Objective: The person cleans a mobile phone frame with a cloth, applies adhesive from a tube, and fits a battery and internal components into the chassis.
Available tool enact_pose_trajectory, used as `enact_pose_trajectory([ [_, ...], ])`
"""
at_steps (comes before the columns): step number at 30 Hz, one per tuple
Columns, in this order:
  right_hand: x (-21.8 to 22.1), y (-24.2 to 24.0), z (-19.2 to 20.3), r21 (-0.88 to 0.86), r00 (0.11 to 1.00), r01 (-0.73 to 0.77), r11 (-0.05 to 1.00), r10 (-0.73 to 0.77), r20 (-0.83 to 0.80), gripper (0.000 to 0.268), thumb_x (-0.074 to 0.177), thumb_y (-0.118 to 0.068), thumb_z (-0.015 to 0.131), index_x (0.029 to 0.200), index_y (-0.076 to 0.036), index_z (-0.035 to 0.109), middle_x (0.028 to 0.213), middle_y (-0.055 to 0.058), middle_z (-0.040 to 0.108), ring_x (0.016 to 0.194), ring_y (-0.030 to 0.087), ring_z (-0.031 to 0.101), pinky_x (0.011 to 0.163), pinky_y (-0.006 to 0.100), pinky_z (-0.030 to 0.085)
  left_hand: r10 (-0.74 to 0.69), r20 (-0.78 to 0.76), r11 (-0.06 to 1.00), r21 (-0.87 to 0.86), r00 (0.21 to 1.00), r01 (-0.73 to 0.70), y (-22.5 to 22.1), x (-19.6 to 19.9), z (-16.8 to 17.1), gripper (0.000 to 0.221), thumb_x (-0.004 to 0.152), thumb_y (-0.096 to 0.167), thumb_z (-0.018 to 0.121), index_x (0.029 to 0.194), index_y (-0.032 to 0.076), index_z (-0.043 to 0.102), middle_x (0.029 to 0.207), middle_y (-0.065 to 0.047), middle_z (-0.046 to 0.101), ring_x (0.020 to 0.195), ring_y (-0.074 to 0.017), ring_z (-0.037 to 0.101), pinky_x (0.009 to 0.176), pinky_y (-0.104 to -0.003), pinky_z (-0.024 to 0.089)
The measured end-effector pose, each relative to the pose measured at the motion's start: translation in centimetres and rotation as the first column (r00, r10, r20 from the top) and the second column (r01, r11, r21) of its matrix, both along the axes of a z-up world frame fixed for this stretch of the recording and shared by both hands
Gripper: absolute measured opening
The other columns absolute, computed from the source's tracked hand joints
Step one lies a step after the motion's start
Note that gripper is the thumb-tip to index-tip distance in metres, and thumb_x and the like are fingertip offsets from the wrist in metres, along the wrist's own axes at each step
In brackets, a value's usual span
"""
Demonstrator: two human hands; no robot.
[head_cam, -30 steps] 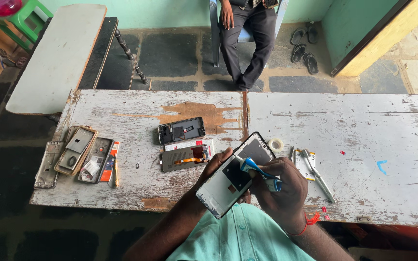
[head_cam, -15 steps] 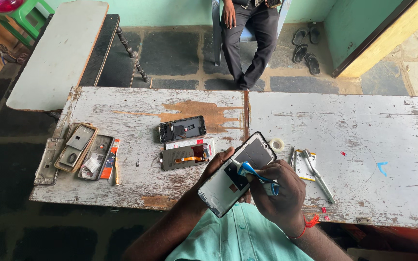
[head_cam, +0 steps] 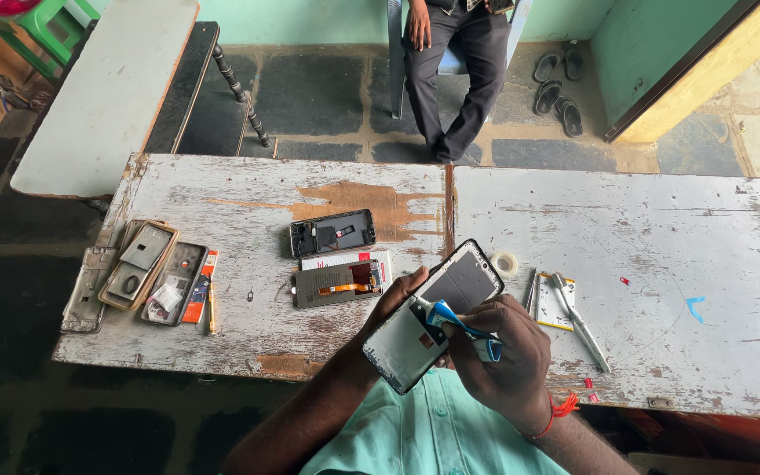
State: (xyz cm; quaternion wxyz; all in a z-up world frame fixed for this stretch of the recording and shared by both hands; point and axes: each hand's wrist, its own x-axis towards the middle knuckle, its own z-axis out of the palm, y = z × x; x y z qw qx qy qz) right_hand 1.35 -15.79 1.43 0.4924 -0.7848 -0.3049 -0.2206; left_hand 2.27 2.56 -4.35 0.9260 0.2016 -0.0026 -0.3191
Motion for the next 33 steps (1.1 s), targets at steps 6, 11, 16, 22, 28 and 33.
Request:
enact_pose_trajectory([
  [6,-0.1,0.0,0.1,-0.007,1.000,-0.018,1.000,0.018,0.001,0.022,0.078,0.000,0.080,0.090,-0.006,0.063,0.082,0.006,0.070,0.070,0.015,0.068,0.057,0.028,0.052,0.038,-0.114,0.999,0.040,0.993,-0.034,0.0,-0.1,-0.2,0.057,0.109,0.051,0.047,0.130,0.001,0.062,0.099,-0.015,0.074,0.077,-0.0228,0.074,0.066,-0.035,0.063],
  [11,-0.3,0.0,0.2,-0.008,0.999,-0.035,0.999,0.035,-0.003,0.022,0.077,0.002,0.078,0.090,-0.006,0.062,0.083,0.006,0.070,0.072,0.015,0.069,0.060,0.028,0.053,0.021,-0.084,0.999,0.031,0.996,-0.019,-0.1,-0.1,-0.6,0.059,0.109,0.054,0.048,0.130,0.001,0.062,0.094,-0.015,0.073,0.070,-0.0236,0.073,0.059,-0.036,0.062],
  [16,-0.4,0.0,0.2,-0.010,0.998,-0.059,0.998,0.059,-0.016,0.023,0.075,0.002,0.078,0.090,-0.005,0.062,0.082,0.007,0.069,0.072,0.016,0.069,0.060,0.029,0.054,-0.001,-0.078,1.000,0.030,0.997,0.004,0.0,0.1,-0.7,0.059,0.107,0.055,0.047,0.125,0.002,0.064,0.087,-0.014,0.072,0.063,-0.0234,0.071,0.052,-0.037,0.059],
  [22,-0.6,0.1,0.3,-0.023,0.997,-0.076,0.997,0.076,-0.016,0.025,0.073,0.001,0.079,0.090,-0.006,0.063,0.080,0.006,0.069,0.071,0.017,0.068,0.059,0.029,0.053,0.035,-0.023,0.999,0.033,0.999,-0.035,-0.1,0.1,-1.8,0.055,0.112,0.052,0.048,0.121,0.000,0.066,0.090,-0.013,0.072,0.068,-0.0198,0.071,0.058,-0.032,0.059],
  [28,-0.8,0.3,0.3,-0.011,0.995,-0.096,0.995,0.096,-0.016,0.027,0.070,0.002,0.079,0.091,-0.006,0.064,0.080,0.007,0.068,0.071,0.018,0.068,0.060,0.030,0.053,0.090,-0.104,0.995,0.054,0.990,-0.085,-0.1,0.6,-2.8,0.047,0.109,0.046,0.052,0.120,0.002,0.066,0.099,-0.010,0.073,0.083,-0.0158,0.072,0.072,-0.029,0.060],
  [33,-0.8,0.3,0.6,-0.027,0.992,-0.124,0.992,0.124,-0.011,0.029,0.068,0.002,0.080,0.091,-0.007,0.065,0.080,0.006,0.069,0.071,0.018,0.068,0.060,0.030,0.053,0.081,-0.138,0.997,0.006,0.987,-0.081,-0.2,1.0,-3.9,0.047,0.109,0.045,0.054,0.121,0.001,0.065,0.101,-0.011,0.074,0.084,-0.0165,0.073,0.073,-0.029,0.060],
])
